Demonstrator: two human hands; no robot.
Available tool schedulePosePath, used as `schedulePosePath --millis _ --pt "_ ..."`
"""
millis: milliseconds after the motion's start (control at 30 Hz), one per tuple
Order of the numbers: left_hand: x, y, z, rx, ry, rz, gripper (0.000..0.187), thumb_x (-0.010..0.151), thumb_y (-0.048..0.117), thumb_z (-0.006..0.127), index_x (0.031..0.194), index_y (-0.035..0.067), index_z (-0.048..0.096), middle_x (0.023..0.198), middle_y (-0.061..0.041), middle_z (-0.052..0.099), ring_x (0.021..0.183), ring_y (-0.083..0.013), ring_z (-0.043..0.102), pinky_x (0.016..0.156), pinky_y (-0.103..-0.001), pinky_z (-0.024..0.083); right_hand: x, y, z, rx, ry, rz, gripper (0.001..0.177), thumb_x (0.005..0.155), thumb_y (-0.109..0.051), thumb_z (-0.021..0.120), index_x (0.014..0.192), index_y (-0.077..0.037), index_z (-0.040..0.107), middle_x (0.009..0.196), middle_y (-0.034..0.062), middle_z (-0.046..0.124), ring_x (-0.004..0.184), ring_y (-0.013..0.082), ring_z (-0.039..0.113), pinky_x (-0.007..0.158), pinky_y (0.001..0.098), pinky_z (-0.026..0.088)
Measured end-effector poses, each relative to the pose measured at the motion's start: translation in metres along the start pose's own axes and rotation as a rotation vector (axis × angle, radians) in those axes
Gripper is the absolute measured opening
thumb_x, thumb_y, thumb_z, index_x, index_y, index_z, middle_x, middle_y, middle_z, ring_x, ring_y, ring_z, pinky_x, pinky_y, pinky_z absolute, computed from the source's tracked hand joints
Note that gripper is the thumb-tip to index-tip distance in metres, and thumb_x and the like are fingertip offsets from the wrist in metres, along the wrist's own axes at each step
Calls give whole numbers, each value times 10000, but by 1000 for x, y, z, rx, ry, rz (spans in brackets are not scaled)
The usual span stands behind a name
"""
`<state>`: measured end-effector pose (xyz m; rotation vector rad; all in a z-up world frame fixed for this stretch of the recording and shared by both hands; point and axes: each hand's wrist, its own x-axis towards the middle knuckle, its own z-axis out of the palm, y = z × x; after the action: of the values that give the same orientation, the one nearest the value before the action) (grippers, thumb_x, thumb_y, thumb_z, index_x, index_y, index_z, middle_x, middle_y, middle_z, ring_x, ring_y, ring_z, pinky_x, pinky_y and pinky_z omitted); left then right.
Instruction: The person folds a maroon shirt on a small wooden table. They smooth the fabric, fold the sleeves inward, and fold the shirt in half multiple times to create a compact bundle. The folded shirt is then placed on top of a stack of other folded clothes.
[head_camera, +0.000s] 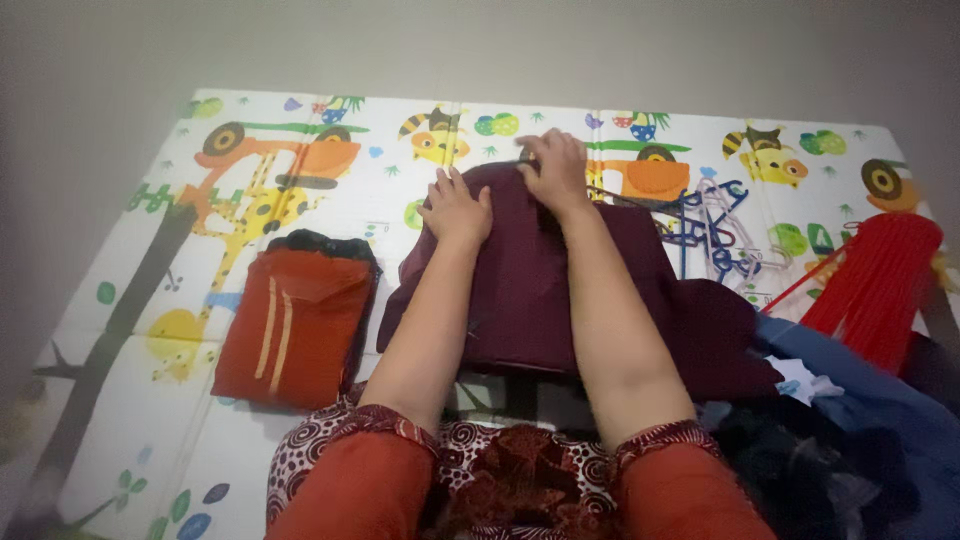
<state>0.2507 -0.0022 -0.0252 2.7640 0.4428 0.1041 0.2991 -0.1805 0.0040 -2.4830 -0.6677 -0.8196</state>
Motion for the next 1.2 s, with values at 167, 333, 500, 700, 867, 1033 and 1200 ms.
schedulePosePath --millis 167,333,500,700,867,1033,1200 --pt "0 -1 3 28 25 17 809 1009 578 442 1612 80 234 1687 -144 190 1521 -351 247 1163 -652 249 5 25 -2 -8 -496 671 573 1002 -632 511 1159 -152 781 1175 165 759 1175 356 668 1105 522 424" --pt "-4 2 -4 -14 22 1 810 993 573 455 1610 94 240 1692 -120 196 1528 -331 259 1162 -649 265 -3 67 38 36 -583 712 818 917 -786 533 1182 -38 732 1236 225 669 1233 379 577 1114 579 296" --pt "-2 -1 1 8 46 28 823 1003 582 455 1610 71 235 1677 -161 197 1508 -354 266 1156 -626 261 -10 87 56 482 -364 459 693 839 -574 745 1276 -37 718 1258 207 710 1186 349 691 1003 449 532" --pt "1 -7 3 -363 235 -46 545 1007 433 553 1386 41 561 1338 -158 623 1218 -379 599 980 -511 514 6 14 -17 895 -407 852 529 889 -455 736 1326 -181 616 1188 -5 656 1085 210 582 862 412 474" --pt "2 -17 -6 -430 244 -81 325 961 343 652 1140 73 676 1146 -180 669 1079 -404 639 902 -503 523 8 19 -30 732 -571 484 530 828 -395 804 1260 -127 656 1121 25 700 1026 177 646 841 382 536" --pt "3 -16 -6 -508 324 -69 174 917 272 686 1021 134 710 1106 -125 672 1041 -365 645 876 -497 522 0 29 -27 798 -409 639 441 840 -381 829 1141 -75 729 1010 64 734 917 184 684 802 363 570" --pt "0 -16 -10 -597 462 -48 91 922 198 682 961 115 687 1061 -95 673 1023 -346 633 868 -494 520 -1 38 -27 325 -469 407 462 922 -445 839 1065 -16 747 933 95 714 877 210 677 788 353 529"
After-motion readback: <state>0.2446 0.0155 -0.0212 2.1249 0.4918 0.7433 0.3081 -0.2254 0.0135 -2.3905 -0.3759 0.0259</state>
